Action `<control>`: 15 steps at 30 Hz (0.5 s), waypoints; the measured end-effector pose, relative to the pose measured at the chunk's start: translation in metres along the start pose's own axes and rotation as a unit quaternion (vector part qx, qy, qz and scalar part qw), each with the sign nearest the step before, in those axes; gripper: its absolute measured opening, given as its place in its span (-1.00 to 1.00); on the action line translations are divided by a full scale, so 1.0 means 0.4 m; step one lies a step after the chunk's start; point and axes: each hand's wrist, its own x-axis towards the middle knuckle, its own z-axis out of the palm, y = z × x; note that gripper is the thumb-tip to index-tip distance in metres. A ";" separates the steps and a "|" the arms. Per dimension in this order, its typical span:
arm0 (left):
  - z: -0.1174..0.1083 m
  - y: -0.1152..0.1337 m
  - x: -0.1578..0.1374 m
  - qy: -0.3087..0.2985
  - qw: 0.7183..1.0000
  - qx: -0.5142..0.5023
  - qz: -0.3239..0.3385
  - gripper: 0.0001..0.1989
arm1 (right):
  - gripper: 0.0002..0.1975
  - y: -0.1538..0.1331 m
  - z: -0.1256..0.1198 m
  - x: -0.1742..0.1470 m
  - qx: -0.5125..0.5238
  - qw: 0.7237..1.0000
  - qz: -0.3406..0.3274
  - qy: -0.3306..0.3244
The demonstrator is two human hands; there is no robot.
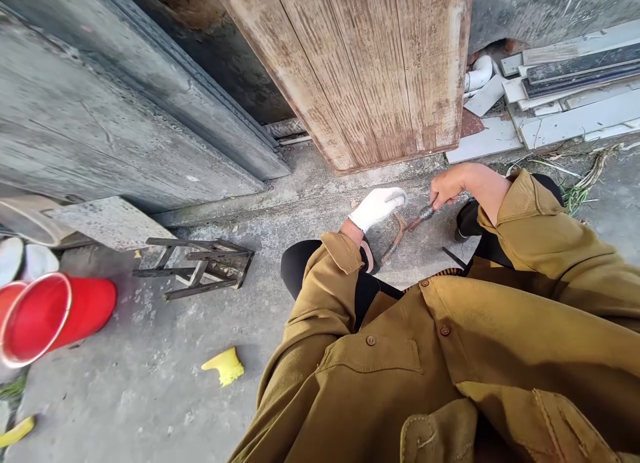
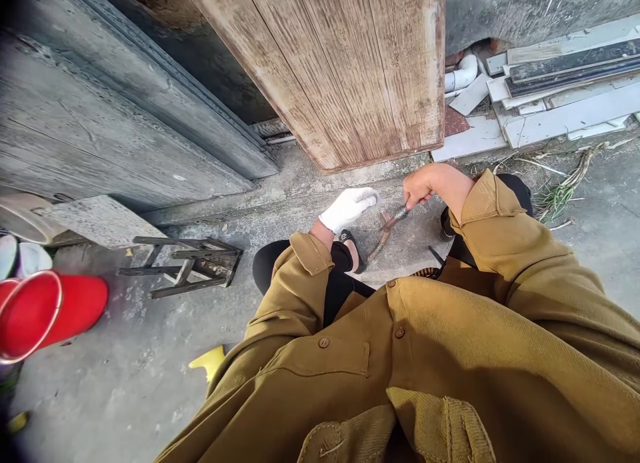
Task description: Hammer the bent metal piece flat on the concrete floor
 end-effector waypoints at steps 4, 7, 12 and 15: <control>-0.001 -0.018 0.007 0.034 0.998 -0.042 -0.015 -0.74 | -0.76 -0.003 -0.013 -0.040 0.085 0.992 -0.082 -0.045; 0.000 -0.028 0.013 0.065 0.993 -0.093 -0.035 -0.77 | -0.70 0.003 -0.031 -0.077 0.198 0.966 -0.150 0.068; 0.006 -0.015 0.012 0.039 0.990 -0.139 0.001 -0.71 | -0.54 -0.003 -0.041 -0.087 0.391 0.844 -0.110 0.351; 0.016 0.003 0.007 -0.015 0.989 -0.149 0.002 -0.70 | -0.55 -0.010 -0.037 -0.058 0.385 0.834 -0.065 0.389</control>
